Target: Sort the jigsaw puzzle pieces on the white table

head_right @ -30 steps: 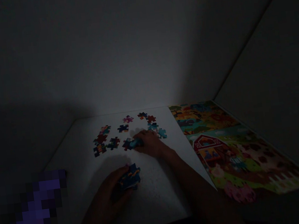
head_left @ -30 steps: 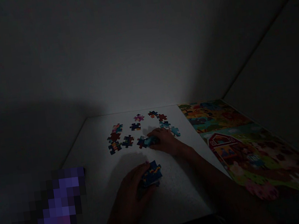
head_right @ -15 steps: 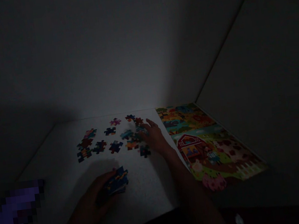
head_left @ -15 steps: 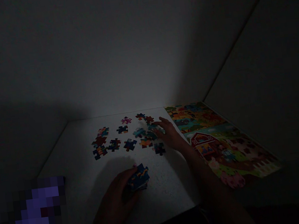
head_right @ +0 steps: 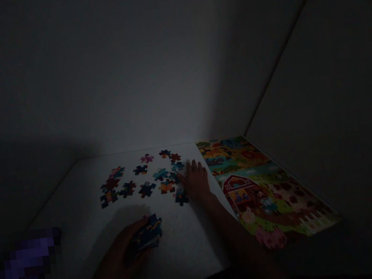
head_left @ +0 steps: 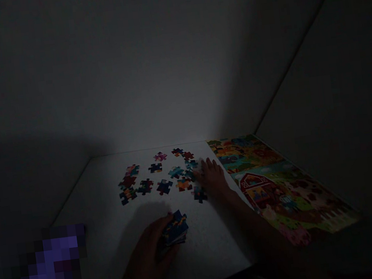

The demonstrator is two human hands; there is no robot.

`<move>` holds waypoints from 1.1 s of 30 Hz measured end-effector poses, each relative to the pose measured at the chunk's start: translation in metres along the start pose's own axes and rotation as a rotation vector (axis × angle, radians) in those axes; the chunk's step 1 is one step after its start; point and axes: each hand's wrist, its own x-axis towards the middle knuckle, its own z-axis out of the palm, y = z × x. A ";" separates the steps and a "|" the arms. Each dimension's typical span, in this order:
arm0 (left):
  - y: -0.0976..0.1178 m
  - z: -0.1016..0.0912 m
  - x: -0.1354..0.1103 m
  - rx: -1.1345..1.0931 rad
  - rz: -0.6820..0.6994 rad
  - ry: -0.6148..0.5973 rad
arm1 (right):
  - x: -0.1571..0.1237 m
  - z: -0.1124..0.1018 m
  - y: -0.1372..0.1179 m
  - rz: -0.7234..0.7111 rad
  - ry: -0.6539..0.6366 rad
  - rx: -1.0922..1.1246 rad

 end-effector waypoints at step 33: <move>0.030 0.026 0.004 -0.187 -0.103 0.335 | -0.014 0.014 -0.020 0.153 0.032 0.033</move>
